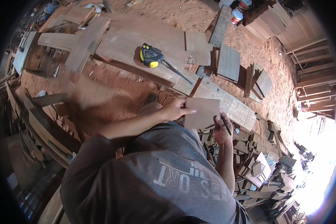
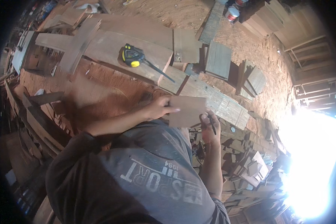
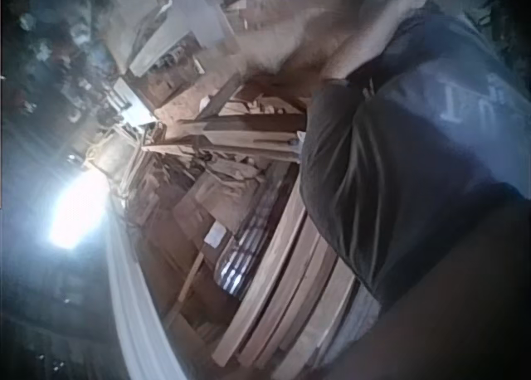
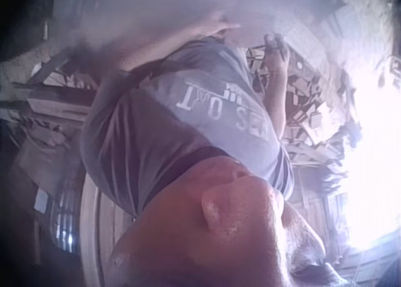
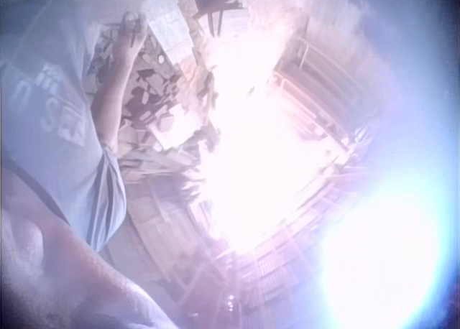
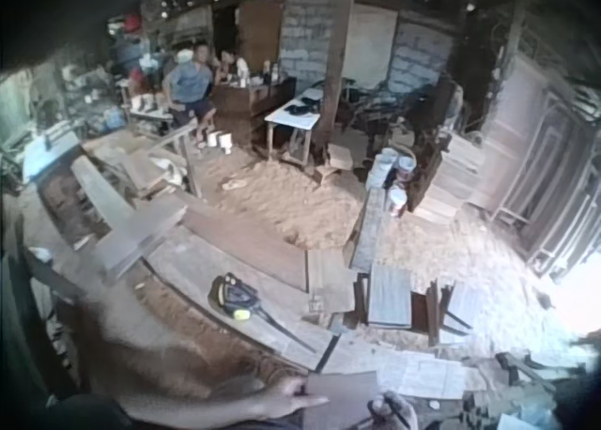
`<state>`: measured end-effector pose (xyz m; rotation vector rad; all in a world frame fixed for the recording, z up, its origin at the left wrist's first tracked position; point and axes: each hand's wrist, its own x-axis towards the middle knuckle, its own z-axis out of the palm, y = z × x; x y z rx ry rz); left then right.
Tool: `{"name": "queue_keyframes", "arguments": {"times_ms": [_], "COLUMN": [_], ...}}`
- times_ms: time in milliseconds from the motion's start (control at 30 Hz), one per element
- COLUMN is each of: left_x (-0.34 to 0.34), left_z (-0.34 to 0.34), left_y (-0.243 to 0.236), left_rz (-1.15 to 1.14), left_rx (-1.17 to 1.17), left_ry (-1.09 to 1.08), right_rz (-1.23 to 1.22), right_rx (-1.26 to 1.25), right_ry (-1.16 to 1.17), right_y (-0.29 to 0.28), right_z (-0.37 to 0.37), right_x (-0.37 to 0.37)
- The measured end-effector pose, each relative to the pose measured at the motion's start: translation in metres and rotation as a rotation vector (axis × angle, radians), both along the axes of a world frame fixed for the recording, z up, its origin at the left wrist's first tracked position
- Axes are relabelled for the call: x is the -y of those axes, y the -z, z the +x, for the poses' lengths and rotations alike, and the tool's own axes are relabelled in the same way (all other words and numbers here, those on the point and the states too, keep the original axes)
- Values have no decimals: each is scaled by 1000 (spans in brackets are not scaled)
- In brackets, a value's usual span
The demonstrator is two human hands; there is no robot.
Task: The person measures and marks a small wooden plank with a tape measure and pencil, then uses a handheld circular saw to cut the plank. They handle the cut pieces and place them on the workbench.
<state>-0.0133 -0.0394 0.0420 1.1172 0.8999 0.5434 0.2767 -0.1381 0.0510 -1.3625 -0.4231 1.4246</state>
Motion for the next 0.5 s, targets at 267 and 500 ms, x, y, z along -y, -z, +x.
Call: {"name": "queue_keyframes", "arguments": {"times_ms": [267,500], "left_x": [25,26], "left_z": [-53,-71], "left_y": [-41,-73], "left_rz": [324,497], "left_rx": [-193,-150], "left_ry": [5,52], "right_rz": [339,383], "right_rx": [1319,1435], "right_ry": [-584,-867], "right_y": [-26,-32], "right_z": [10,10], "right_x": [-85,-106]}}
